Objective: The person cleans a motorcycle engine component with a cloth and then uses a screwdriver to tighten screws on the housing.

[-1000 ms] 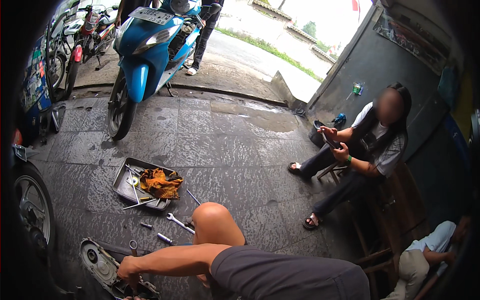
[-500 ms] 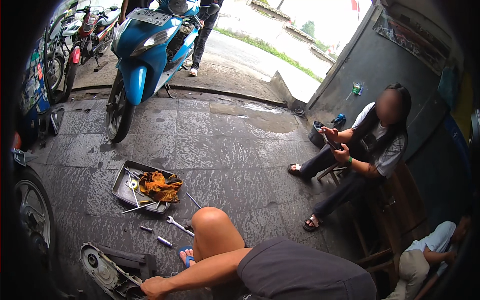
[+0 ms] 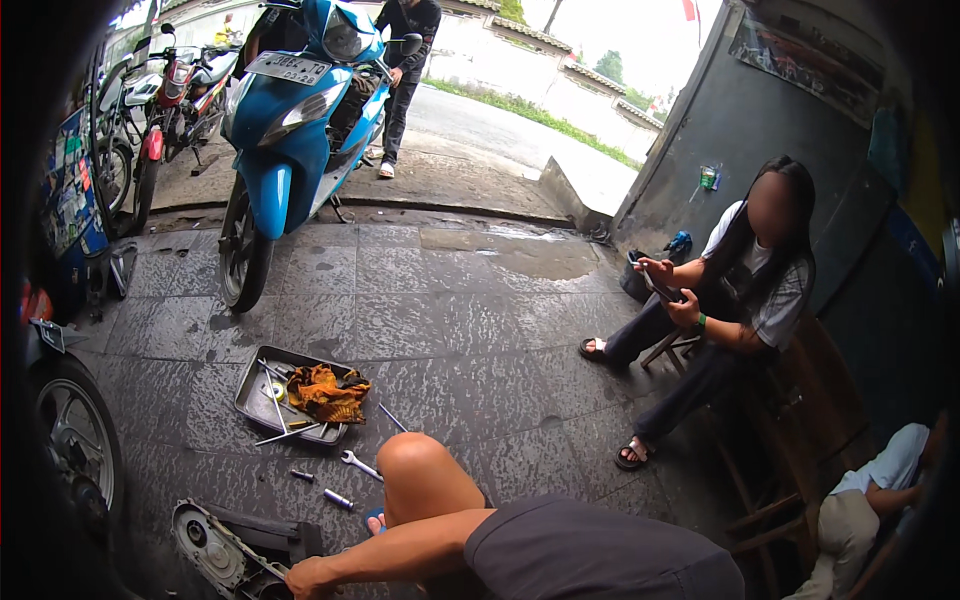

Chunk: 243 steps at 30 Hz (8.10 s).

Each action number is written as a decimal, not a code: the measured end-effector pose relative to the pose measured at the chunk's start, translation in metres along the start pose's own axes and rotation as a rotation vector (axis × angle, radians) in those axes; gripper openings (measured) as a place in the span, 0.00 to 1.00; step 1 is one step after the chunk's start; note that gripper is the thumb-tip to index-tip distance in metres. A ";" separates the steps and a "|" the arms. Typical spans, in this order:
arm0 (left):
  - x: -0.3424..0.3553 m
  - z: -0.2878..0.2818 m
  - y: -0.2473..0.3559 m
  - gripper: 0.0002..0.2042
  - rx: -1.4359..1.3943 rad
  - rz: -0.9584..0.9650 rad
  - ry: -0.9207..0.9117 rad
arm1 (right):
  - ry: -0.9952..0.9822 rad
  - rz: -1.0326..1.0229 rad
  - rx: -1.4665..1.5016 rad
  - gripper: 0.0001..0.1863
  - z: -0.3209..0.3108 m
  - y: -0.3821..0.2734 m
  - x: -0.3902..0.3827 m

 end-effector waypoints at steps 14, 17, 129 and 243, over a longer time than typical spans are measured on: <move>0.017 -0.003 -0.016 0.22 -0.129 -0.167 -0.082 | -0.231 0.105 0.275 0.13 0.023 0.018 0.015; 0.015 0.001 -0.017 0.23 -0.080 -0.146 -0.070 | -0.168 0.072 0.271 0.14 0.019 0.022 0.020; 0.028 -0.012 -0.031 0.21 -0.225 -0.196 -0.055 | 0.220 0.003 0.012 0.33 -0.005 -0.017 -0.048; 0.025 -0.017 0.003 0.22 -0.212 -0.091 -0.045 | 0.035 0.041 -0.633 0.23 -0.029 -0.047 0.000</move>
Point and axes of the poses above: each hand's wrist, its own x-axis towards the middle knuckle, its own z-axis out of the palm, y = z × x, the point moved 10 cm from there along x, towards the middle knuckle, and after that the axes turned 4 degrees about -x, right-handed, at the moved point
